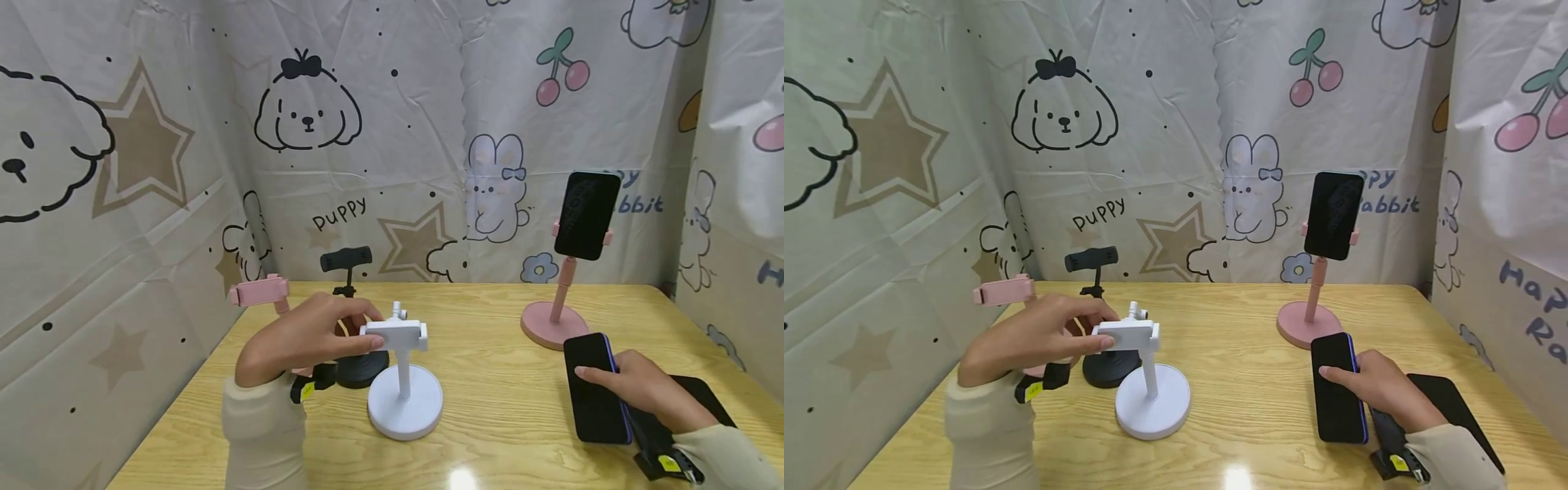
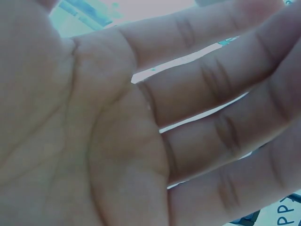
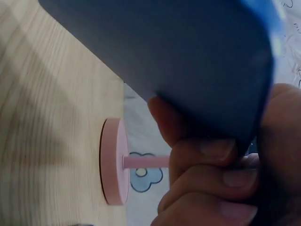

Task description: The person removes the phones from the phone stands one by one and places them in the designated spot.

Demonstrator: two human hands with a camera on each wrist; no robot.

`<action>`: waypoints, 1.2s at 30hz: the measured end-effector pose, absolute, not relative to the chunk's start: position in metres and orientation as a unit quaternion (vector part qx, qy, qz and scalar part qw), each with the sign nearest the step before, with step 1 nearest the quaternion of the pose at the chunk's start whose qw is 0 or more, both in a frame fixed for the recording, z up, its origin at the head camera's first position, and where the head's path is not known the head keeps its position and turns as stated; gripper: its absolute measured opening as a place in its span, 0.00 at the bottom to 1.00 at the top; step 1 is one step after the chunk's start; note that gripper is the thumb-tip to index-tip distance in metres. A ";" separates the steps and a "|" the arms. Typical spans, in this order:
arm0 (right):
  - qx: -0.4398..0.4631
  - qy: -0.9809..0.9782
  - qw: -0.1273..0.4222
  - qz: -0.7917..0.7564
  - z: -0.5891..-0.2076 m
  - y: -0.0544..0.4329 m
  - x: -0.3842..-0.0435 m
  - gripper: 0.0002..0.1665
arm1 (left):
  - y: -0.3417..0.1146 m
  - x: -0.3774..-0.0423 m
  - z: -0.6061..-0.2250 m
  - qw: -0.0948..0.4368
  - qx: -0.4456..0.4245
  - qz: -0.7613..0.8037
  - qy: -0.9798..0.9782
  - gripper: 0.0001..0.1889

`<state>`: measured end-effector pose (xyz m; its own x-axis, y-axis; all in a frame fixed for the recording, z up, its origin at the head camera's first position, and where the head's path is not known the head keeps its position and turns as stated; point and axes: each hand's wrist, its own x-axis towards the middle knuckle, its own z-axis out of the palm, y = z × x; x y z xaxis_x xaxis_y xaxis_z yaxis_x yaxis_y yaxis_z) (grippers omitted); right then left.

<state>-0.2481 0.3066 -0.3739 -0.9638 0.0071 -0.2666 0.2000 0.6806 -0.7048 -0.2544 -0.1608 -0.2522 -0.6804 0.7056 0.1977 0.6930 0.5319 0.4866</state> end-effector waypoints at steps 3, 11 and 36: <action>0.066 0.913 0.125 -0.382 -0.378 0.309 -0.249 0.30 | -0.160 -0.255 -0.252 0.011 0.400 0.271 0.876 0.15; 0.073 0.916 0.142 -0.368 -0.391 0.311 -0.249 0.23 | -0.159 -0.255 -0.251 0.014 0.396 0.267 0.879 0.15; 0.033 0.920 0.154 -0.359 -0.403 0.322 -0.252 0.33 | -0.159 -0.254 -0.250 0.012 0.381 0.247 0.891 0.14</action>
<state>-0.2516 0.3220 -0.4026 -0.9500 -0.0493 -0.3082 0.1723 0.7407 -0.6494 -0.2544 -0.1585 -0.2498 -0.7091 0.6850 0.1676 0.6734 0.5872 0.4491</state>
